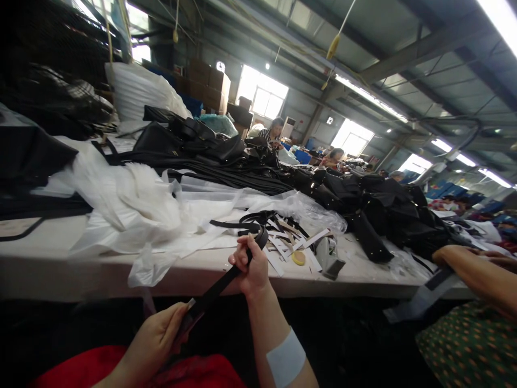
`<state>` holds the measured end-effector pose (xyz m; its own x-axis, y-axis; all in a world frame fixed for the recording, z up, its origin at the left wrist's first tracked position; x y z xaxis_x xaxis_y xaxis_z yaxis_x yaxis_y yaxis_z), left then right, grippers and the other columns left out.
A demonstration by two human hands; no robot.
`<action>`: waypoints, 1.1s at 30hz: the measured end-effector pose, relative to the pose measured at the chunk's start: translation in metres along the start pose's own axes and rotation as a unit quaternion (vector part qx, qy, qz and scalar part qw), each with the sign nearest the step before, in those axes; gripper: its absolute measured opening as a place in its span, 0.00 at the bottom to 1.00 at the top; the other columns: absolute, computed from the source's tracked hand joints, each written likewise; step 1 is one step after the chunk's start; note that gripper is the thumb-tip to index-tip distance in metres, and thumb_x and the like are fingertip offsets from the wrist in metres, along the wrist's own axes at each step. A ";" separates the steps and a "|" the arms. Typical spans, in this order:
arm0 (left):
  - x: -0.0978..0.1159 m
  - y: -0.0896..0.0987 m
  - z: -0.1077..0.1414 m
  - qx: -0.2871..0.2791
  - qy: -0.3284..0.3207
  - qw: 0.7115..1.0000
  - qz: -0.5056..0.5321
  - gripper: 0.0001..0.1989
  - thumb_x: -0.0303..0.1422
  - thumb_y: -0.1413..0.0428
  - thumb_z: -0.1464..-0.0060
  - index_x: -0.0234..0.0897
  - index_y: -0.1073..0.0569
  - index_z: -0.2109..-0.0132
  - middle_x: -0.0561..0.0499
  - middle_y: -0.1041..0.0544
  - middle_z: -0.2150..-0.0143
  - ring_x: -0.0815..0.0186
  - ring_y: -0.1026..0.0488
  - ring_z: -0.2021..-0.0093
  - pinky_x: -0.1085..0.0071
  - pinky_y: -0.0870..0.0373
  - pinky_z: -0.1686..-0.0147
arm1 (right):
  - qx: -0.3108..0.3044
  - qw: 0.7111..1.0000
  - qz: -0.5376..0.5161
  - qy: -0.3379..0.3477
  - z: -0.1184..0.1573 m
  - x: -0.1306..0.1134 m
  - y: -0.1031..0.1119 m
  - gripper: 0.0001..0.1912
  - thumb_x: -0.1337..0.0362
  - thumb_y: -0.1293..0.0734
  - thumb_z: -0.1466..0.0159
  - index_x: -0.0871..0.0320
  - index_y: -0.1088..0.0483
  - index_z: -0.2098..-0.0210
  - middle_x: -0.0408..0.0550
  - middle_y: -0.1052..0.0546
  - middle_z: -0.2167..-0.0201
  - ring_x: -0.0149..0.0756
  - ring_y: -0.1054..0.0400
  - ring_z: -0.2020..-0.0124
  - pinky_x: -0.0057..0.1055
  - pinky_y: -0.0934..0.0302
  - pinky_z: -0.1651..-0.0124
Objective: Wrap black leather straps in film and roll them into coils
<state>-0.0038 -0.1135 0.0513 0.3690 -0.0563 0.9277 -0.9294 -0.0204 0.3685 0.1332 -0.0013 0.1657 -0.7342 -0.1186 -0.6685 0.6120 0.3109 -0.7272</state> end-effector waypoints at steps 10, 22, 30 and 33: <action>0.037 0.009 -0.017 0.058 -0.034 0.997 0.028 0.24 0.45 0.63 0.34 0.39 0.31 0.69 0.54 0.30 0.81 0.67 0.32 0.81 0.73 0.38 0.77 | -0.050 0.993 0.041 -0.097 0.027 0.077 -0.035 0.15 0.56 0.36 0.33 0.61 0.25 0.68 0.33 0.42 0.89 0.21 0.55 0.88 0.26 0.39 0.70; -0.008 -0.034 0.002 -0.137 0.139 0.947 0.256 0.26 0.57 0.52 0.45 0.37 0.30 0.67 0.51 0.25 0.77 0.68 0.31 0.82 0.75 0.39 0.84 | -0.036 0.995 0.026 -0.085 -0.008 0.024 -0.007 0.18 0.63 0.44 0.29 0.61 0.27 0.68 0.32 0.44 0.87 0.20 0.61 0.89 0.22 0.44 0.75; 0.015 -0.014 -0.008 -0.066 0.055 0.983 0.162 0.24 0.50 0.54 0.39 0.36 0.26 0.68 0.48 0.19 0.71 0.63 0.23 0.71 0.72 0.30 0.70 | -0.030 0.996 0.060 -0.058 -0.005 0.023 -0.014 0.21 0.61 0.46 0.28 0.60 0.26 0.68 0.32 0.46 0.88 0.21 0.61 0.89 0.22 0.44 0.73; 0.034 -0.011 -0.014 -0.068 0.029 0.983 0.167 0.25 0.50 0.55 0.38 0.35 0.25 0.67 0.47 0.18 0.70 0.62 0.22 0.69 0.71 0.28 0.68 | -0.044 0.994 0.070 -0.066 -0.008 0.021 -0.025 0.20 0.60 0.46 0.28 0.60 0.26 0.68 0.32 0.47 0.89 0.21 0.62 0.89 0.22 0.43 0.73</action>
<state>0.0191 -0.1011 0.0793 0.0457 0.0192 0.9988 -0.9914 0.1238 0.0429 0.1002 -0.0039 0.1714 -0.5954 -0.1896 -0.7807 0.6731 0.4129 -0.6136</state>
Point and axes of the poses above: each hand's wrist, its own z-axis away from the middle knuckle, its own y-axis out of the back of the hand, x = y × z, the point moved 10 cm from there along -z, towards the middle knuckle
